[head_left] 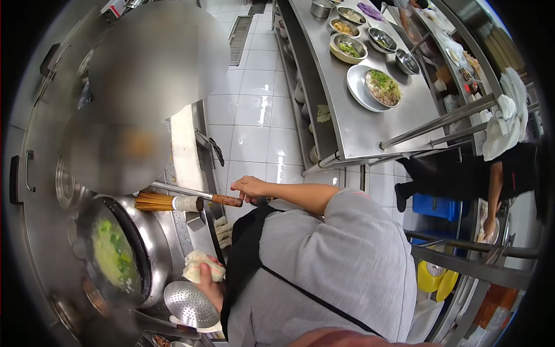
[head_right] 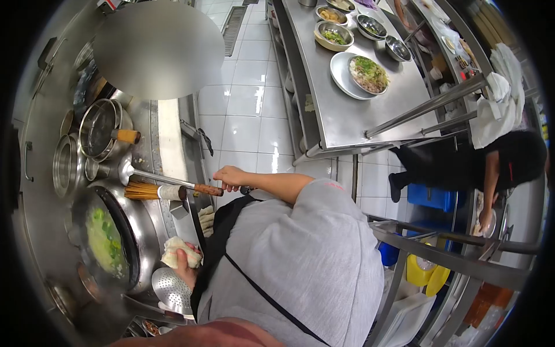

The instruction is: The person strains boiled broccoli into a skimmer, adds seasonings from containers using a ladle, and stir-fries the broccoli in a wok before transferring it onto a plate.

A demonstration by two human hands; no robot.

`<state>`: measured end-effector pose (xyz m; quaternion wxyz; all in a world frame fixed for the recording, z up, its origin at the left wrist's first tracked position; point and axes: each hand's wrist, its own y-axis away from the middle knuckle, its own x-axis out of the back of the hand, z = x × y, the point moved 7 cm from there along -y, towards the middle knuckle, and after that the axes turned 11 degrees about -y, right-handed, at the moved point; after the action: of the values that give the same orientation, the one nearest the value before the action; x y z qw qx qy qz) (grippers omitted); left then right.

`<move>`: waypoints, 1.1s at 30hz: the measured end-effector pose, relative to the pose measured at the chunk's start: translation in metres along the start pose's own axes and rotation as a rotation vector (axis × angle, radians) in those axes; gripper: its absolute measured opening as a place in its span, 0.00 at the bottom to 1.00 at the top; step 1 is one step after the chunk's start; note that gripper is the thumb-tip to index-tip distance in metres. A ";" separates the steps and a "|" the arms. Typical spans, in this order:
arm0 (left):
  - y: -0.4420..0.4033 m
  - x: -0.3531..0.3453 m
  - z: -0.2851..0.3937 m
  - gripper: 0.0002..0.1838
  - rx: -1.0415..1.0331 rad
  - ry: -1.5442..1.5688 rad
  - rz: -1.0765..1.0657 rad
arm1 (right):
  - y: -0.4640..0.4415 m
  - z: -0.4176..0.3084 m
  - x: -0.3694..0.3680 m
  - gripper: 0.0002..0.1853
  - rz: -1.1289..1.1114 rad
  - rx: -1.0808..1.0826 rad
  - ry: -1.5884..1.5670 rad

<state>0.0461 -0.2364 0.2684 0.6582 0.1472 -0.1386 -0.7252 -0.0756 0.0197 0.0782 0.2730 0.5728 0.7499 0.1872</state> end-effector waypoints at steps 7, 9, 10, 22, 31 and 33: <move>0.016 0.012 -0.018 0.20 -0.006 0.182 0.262 | -0.003 -0.040 -0.059 0.24 -0.197 0.019 0.025; 0.019 0.017 -0.028 0.20 -0.007 0.184 0.279 | -0.003 -0.048 -0.066 0.21 -0.190 0.095 0.099; 0.019 0.018 -0.031 0.21 -0.021 0.189 0.301 | -0.002 -0.051 -0.068 0.20 -0.184 0.133 0.135; 0.036 0.030 -0.066 0.18 -0.009 0.390 0.615 | -0.048 -0.051 -0.080 0.24 0.084 0.407 0.705; 0.060 0.035 -0.057 0.22 -0.190 0.528 0.765 | 0.017 -0.105 -0.082 0.09 -0.206 0.384 0.375; 0.068 0.031 -0.063 0.21 -0.174 0.545 0.792 | 0.037 -0.143 -0.109 0.12 -0.285 0.401 0.377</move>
<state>0.1302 -0.2744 0.2358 0.9057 0.2121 0.0543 -0.3629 -0.1153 -0.0707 0.2332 0.0341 0.4594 0.8821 0.0980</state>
